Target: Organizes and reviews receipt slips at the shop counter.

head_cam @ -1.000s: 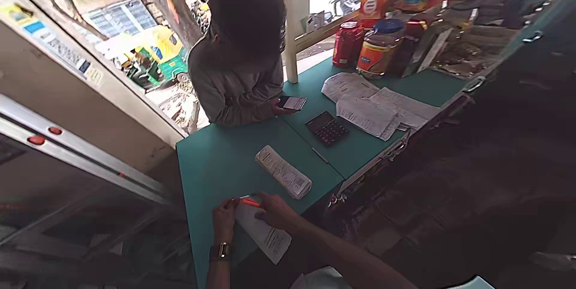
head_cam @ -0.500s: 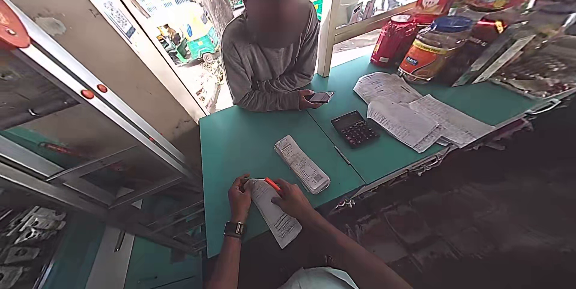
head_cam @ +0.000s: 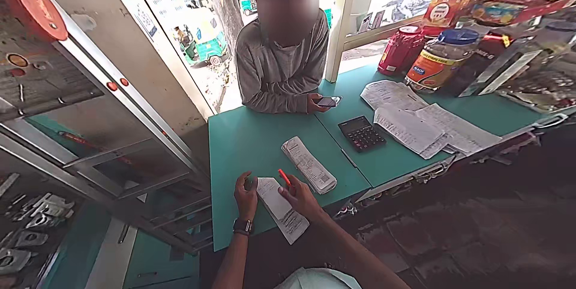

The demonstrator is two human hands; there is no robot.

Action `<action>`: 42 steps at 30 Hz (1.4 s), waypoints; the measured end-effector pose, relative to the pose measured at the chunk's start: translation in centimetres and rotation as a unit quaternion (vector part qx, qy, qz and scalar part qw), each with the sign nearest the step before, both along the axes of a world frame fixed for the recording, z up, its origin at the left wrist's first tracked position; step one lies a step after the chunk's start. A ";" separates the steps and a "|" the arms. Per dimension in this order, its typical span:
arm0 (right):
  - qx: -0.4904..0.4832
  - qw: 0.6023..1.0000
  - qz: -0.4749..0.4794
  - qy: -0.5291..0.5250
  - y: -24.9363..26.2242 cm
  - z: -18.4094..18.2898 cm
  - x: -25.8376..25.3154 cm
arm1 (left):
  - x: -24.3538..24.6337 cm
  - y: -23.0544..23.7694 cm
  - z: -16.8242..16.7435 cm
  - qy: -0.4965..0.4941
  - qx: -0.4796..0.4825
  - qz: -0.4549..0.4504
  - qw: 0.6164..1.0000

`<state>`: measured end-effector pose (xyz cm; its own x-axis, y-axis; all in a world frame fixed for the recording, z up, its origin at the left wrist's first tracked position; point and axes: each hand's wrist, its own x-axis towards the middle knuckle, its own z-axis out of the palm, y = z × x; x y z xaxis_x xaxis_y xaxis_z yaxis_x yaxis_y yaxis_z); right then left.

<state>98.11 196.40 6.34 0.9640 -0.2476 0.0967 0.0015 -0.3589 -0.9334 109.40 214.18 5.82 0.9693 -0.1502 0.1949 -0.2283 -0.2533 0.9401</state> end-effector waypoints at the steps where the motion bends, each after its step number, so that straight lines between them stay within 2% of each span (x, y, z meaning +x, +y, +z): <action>1: 0.030 0.999 0.005 -0.026 -0.1 -0.4 -0.3 | -0.2 0.1 0.0 0.012 -0.032 0.003 0.999; 4: 0.110 0.992 0.005 -0.062 -0.5 -0.8 -1.0 | -0.7 0.4 0.3 -0.007 -0.099 -0.001 0.995; 6: 0.141 0.988 0.006 -0.069 -0.7 -0.7 -1.3 | -1.2 0.8 0.4 -0.056 -0.076 -0.018 0.995; 9: 0.110 0.990 -0.008 -0.092 -0.4 -0.9 -2.4 | -3.3 1.7 0.0 -0.165 0.057 -0.053 0.983; 12: 0.024 0.996 -0.007 -0.086 0.0 -1.1 -3.7 | -5.7 2.4 -0.5 -0.232 0.239 -0.099 0.938; 15: -0.013 0.998 -0.004 -0.068 0.4 -0.7 -4.3 | -7.2 2.7 -1.8 -0.263 0.327 -0.111 0.901; 19: -0.007 1.000 -0.002 -0.024 0.1 -0.4 -4.1 | -7.2 2.8 -2.5 -0.267 0.288 -0.117 0.912; 21: -0.060 0.997 0.028 0.046 0.0 0.8 -3.8 | -7.1 2.7 -2.1 -0.235 0.274 -0.116 0.925; 24: -0.165 0.970 0.118 0.131 0.5 2.3 -3.4 | -7.3 2.7 -1.4 -0.175 0.284 -0.116 0.936; 27: -0.220 0.949 0.160 0.160 1.7 3.4 -3.1 | -7.2 2.5 -1.4 -0.247 0.321 -0.132 0.905; 30: -0.278 0.929 0.163 0.182 2.7 4.7 -2.7 | -7.6 2.1 -1.5 -0.277 0.365 -0.134 0.879; 32: -0.307 0.918 0.163 0.191 3.6 5.4 -2.7 | -7.9 2.2 -1.6 -0.279 0.374 -0.129 0.875; 38: -0.298 0.925 0.126 0.200 4.0 5.2 -3.9 | -7.9 2.1 -1.3 -0.283 0.420 -0.130 0.852; 42: -0.259 0.923 0.150 0.242 2.2 5.8 -4.9 | -8.0 2.3 -0.9 -0.266 0.421 -0.145 0.855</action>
